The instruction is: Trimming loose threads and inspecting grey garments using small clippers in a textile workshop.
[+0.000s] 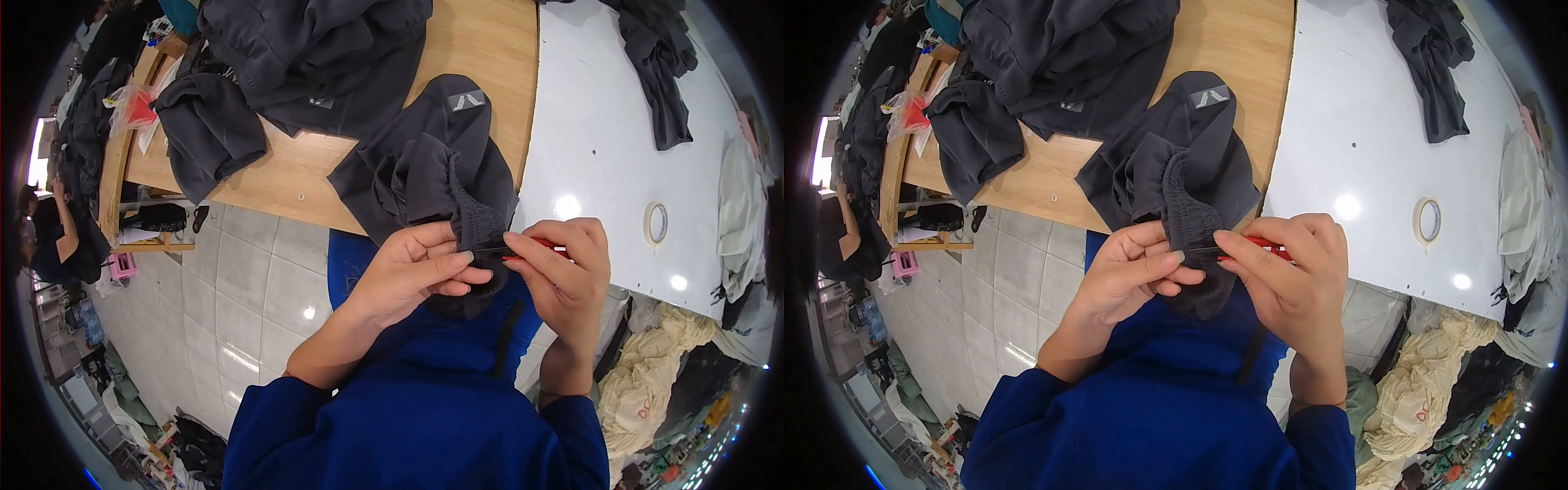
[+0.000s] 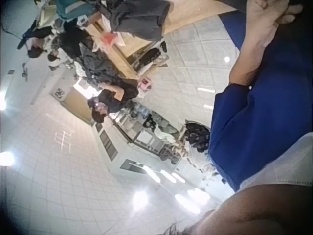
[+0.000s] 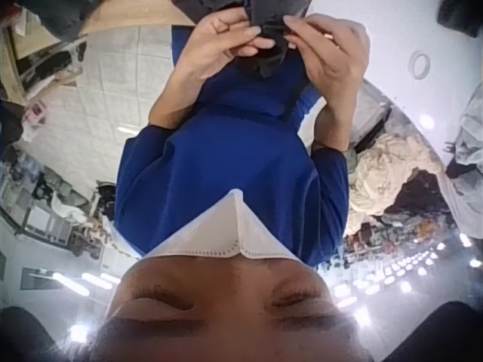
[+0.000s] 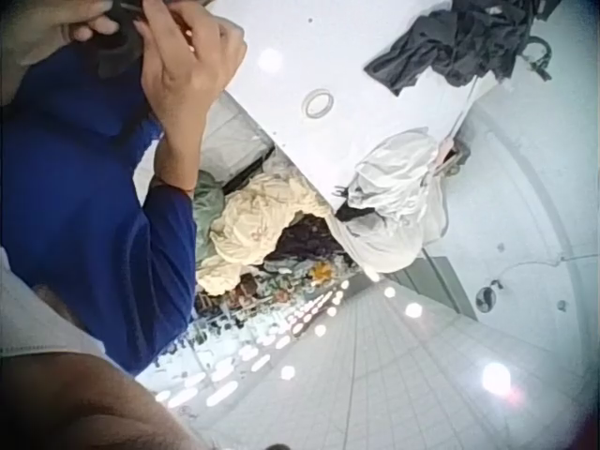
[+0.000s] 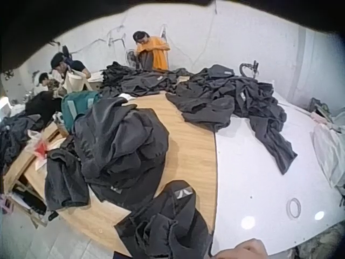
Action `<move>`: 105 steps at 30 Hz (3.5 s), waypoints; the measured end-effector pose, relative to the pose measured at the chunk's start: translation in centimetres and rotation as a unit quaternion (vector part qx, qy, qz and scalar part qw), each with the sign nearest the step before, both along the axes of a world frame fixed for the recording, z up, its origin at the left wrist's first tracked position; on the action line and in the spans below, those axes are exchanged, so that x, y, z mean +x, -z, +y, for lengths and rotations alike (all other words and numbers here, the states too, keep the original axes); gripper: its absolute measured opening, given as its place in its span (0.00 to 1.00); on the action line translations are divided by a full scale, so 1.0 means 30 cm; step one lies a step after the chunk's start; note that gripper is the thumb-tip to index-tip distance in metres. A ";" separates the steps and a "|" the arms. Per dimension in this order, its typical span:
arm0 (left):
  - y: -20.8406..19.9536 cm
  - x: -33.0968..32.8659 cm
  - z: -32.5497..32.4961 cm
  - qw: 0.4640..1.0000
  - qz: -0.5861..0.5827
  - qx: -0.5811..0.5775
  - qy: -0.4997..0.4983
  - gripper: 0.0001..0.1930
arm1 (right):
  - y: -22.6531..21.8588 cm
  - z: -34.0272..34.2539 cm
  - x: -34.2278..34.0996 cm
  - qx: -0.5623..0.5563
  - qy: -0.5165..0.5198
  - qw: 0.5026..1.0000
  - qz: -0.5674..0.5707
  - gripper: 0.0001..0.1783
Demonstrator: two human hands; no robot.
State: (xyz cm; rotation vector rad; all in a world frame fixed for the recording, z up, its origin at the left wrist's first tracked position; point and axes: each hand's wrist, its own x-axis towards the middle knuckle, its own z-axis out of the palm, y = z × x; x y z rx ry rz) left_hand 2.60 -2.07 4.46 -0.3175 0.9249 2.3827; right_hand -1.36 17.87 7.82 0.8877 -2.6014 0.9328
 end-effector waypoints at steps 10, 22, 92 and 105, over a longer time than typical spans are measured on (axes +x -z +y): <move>0.002 0.006 -0.003 0.999 -0.014 0.029 0.011 0.19 | 0.008 0.000 0.004 -0.021 0.008 1.000 -0.014 0.17; 0.006 0.013 0.000 0.987 -0.043 0.154 -0.024 0.24 | 0.022 -0.002 0.003 -0.025 0.003 1.000 0.007 0.18; 0.090 -0.036 0.041 0.984 0.093 -0.141 -0.063 0.08 | 0.066 -0.015 0.001 -0.021 0.094 0.995 -0.012 0.15; 0.125 -0.081 -0.272 0.684 0.244 -0.588 -0.357 0.09 | 0.234 0.051 0.040 -0.174 0.179 0.900 -0.357 0.22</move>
